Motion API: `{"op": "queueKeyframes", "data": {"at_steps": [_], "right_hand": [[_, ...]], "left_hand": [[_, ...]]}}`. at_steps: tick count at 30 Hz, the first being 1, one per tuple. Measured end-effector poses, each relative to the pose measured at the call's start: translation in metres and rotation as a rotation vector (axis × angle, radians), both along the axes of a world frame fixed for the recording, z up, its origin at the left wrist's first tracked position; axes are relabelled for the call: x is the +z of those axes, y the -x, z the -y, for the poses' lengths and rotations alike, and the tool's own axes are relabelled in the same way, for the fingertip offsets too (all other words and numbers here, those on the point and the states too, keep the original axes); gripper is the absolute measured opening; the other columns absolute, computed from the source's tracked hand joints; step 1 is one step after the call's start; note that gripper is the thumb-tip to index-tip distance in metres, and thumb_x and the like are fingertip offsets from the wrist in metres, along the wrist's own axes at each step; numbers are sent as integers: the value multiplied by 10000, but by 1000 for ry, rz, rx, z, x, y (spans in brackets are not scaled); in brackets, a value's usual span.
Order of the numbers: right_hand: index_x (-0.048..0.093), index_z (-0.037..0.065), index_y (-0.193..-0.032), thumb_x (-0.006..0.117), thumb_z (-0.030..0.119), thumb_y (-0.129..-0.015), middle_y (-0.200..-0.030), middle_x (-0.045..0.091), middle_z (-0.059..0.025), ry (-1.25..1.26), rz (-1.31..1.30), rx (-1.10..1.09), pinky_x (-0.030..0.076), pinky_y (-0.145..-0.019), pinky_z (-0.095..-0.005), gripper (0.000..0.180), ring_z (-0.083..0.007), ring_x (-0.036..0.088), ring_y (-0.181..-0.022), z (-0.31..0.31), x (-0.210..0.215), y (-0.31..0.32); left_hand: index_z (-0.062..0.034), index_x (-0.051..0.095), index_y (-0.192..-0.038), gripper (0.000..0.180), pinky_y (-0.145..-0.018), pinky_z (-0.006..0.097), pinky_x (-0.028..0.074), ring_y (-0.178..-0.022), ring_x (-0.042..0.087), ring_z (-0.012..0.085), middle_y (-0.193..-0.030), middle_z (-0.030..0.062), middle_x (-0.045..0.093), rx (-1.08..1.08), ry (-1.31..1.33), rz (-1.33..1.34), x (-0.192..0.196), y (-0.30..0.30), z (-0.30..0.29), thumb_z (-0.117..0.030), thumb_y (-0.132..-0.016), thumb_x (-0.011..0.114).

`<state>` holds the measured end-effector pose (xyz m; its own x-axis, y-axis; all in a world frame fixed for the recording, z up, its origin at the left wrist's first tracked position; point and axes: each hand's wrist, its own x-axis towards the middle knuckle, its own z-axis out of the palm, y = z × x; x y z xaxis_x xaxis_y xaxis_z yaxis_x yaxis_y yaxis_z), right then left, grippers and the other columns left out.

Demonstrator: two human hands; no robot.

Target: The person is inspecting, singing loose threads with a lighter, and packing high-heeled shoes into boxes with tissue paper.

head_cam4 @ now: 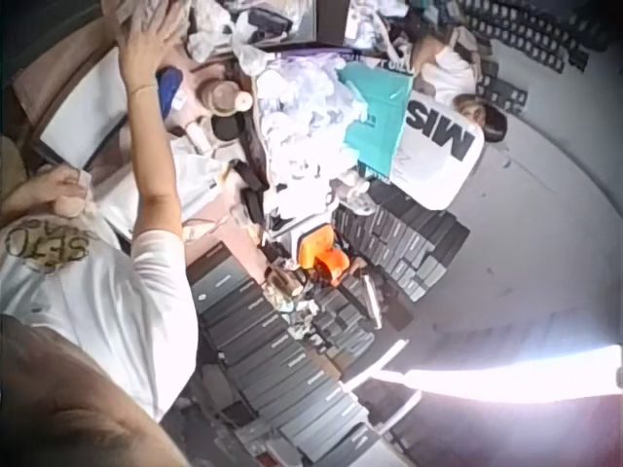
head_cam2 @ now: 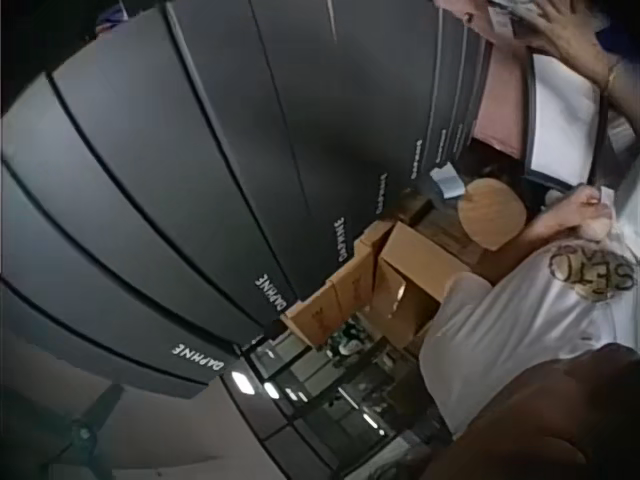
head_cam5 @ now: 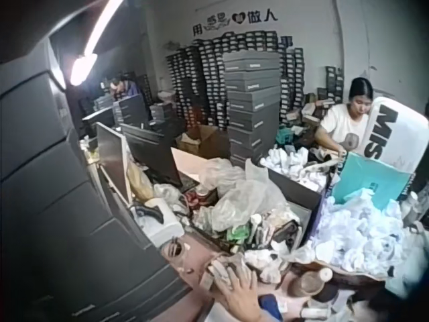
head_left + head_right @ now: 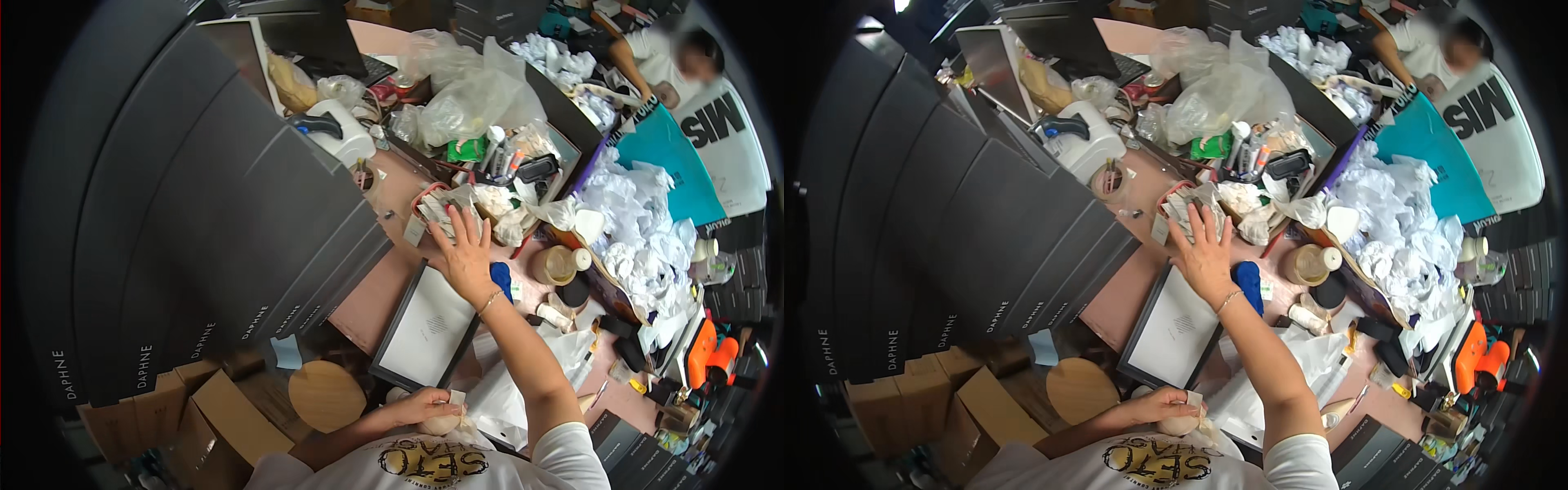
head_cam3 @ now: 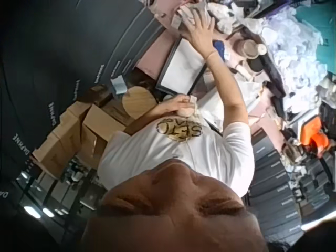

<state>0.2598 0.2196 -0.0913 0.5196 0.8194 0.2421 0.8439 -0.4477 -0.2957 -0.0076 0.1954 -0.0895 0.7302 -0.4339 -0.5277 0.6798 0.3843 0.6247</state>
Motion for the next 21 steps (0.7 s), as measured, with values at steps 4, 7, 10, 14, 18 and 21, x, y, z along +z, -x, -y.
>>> {"op": "queueKeyframes", "data": {"at_steps": [4,7,10,14,18,21], "right_hand": [[567,121,-1102,655,214,-726,-1057,587,-36,-35,189,-13,355,-868,-447,396,-222,504,-1057,-21,-31,-34],[600,91,-1026,641,186,-734,-941,607,-36,-75,120,-24,377,-786,-393,310,-222,527,-949,-21,-31,-51],[610,78,-1024,643,176,-734,-914,607,-52,-64,48,-48,386,-765,-381,308,-236,533,-910,-22,-31,-59],[618,76,-1007,654,170,-727,-880,602,-61,-91,36,-74,388,-746,-386,298,-252,539,-879,-26,-32,-60],[615,82,-854,651,174,-714,-804,593,-49,-24,121,-49,371,-724,-386,171,-237,530,-848,-28,-28,-54],[606,87,-811,686,216,-687,-797,596,-47,-5,135,-34,368,-733,-386,196,-237,532,-852,-26,-25,-50]], "left_hand": [[-24,594,-1166,316,-928,251,391,-1033,536,101,-1071,47,629,55,33,21,-8,9,-8,-236,-937,545],[-20,595,-1163,321,-931,251,390,-1037,537,104,-1069,52,632,64,44,3,-9,10,-11,-242,-936,546],[-18,595,-1162,328,-935,252,387,-1041,536,108,-1066,55,633,68,53,14,-3,8,-14,-249,-934,548],[-16,591,-1163,336,-931,254,388,-1037,538,110,-1058,54,633,73,42,35,-2,9,-13,-257,-934,547],[-17,587,-1163,331,-921,254,393,-1026,541,106,-1053,50,630,68,47,43,-2,10,-13,-254,-936,542],[-18,583,-1167,330,-916,252,396,-1023,542,104,-1054,48,629,54,44,26,1,6,-13,-250,-936,541]]}}
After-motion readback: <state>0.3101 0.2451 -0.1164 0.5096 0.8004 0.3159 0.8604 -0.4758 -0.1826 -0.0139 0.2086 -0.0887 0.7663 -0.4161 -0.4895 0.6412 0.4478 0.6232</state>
